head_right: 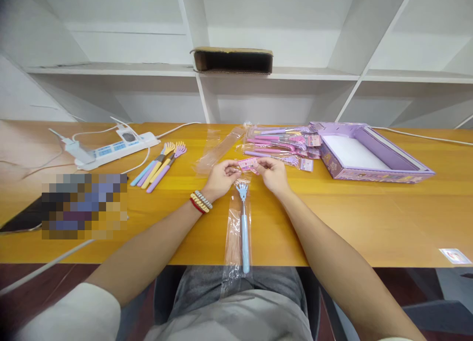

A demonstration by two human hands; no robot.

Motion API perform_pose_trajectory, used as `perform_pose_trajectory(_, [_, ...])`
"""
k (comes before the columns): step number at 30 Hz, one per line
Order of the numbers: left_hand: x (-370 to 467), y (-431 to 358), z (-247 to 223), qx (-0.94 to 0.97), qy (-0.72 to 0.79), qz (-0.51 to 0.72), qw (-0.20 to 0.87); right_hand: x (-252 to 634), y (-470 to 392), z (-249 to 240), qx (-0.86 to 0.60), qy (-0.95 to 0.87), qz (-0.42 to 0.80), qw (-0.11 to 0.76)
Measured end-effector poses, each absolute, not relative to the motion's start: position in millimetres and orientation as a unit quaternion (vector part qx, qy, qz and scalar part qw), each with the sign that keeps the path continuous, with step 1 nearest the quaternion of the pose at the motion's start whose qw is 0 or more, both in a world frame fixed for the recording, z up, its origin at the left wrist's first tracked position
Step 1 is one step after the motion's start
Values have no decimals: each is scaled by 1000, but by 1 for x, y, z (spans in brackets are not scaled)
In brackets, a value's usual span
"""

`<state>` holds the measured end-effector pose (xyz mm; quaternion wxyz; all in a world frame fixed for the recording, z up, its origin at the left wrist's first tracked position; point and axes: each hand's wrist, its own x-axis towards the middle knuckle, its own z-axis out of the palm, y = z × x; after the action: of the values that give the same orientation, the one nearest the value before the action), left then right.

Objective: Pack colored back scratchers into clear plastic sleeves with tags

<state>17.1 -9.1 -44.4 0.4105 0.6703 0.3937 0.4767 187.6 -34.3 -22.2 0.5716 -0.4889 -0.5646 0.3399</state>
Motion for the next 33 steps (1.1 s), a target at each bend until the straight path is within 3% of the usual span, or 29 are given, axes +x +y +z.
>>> perform_pose_trajectory(10, [18, -11, -43, 663, 389, 473, 431, 188, -33, -25, -495, -545, 381, 559])
perform_pose_trajectory(19, [19, -15, -41, 674, 347, 467, 455, 188, -30, -29, -488, -567, 317, 583])
perform_pose_trajectory(33, [19, -15, -39, 665, 334, 481, 464, 186, -31, -29, -506, -577, 312, 560])
